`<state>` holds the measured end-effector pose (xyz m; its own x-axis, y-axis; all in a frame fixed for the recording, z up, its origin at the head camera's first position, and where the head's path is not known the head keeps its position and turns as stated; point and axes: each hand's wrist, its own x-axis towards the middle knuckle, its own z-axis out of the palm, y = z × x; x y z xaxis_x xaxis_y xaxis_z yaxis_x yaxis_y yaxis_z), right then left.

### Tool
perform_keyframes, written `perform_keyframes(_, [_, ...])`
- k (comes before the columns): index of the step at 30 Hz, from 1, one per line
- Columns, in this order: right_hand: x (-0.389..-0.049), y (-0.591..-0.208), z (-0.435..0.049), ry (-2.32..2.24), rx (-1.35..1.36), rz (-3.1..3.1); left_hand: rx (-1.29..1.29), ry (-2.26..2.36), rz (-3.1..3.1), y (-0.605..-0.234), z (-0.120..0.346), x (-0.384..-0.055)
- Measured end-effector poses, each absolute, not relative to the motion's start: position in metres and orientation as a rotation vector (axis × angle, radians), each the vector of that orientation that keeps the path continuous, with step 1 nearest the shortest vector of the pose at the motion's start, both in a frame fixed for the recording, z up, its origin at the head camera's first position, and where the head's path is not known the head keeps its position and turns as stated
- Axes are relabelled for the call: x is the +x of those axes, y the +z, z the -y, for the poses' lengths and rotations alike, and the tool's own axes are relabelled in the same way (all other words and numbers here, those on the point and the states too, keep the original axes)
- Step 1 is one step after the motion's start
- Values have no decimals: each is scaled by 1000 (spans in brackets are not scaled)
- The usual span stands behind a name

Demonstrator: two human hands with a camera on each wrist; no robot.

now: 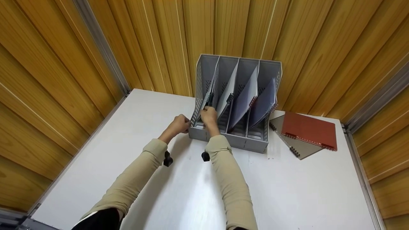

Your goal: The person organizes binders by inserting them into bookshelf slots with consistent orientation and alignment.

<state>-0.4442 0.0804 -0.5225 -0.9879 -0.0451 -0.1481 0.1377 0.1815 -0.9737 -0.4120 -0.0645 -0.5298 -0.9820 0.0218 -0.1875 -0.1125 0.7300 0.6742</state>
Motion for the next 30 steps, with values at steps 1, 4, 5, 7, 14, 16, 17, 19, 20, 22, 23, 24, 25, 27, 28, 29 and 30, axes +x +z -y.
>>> perform_keyframes(1, [-440, -519, -86, -1903, 35, -2300, -71, 1095, -2746, -529, 65, -413])
perform_keyframes(4, [-423, -511, -104, -1814, -117, -2339, -65, 1088, -2740, -528, 65, -415])
perform_keyframes(5, [-417, -510, -110, -1787, -166, -2358, -68, 1081, -2741, -527, 65, -415])
perform_keyframes(7, [-403, -508, -121, -1716, -259, -2429, -71, 1062, -2747, -526, 66, -416])
perform_keyframes(14, [-352, -516, -164, -1492, -564, -2812, -74, 1028, -2737, -525, 66, -418])
perform_keyframes(16, [-338, -523, -177, -1463, -605, -2875, -74, 1052, -2726, -527, 66, -417])
perform_keyframes(17, [-331, -527, -184, -1452, -608, -2896, -68, 1059, -2725, -528, 68, -417])
perform_keyframes(19, [-318, -534, -196, -1442, -580, -2907, -66, 1068, -2720, -531, 72, -414])
perform_keyframes(20, [-312, -537, -201, -1437, -567, -2910, -72, 1070, -2721, -532, 75, -413])
perform_keyframes(22, [-302, -543, -210, -1449, -522, -2894, -95, 1092, -2722, -533, 83, -411])
perform_keyframes(23, [-297, -545, -214, -1461, -493, -2884, -106, 1108, -2722, -533, 87, -410])
perform_keyframes(24, [-293, -547, -218, -1475, -467, -2873, -119, 1127, -2721, -533, 90, -410])
perform_keyframes(25, [-289, -549, -223, -1486, -439, -2869, -126, 1146, -2722, -534, 93, -409])
perform_keyframes(27, [-283, -552, -233, -1530, -374, -2852, -130, 1186, -2725, -533, 98, -409])
perform_keyframes(28, [-280, -554, -238, -1547, -344, -2849, -126, 1200, -2729, -534, 99, -408])
perform_keyframes(29, [-277, -557, -244, -1564, -315, -2845, -120, 1202, -2738, -534, 100, -408])
perform_keyframes(30, [-274, -559, -250, -1572, -293, -2843, -118, 1203, -2743, -534, 100, -407])
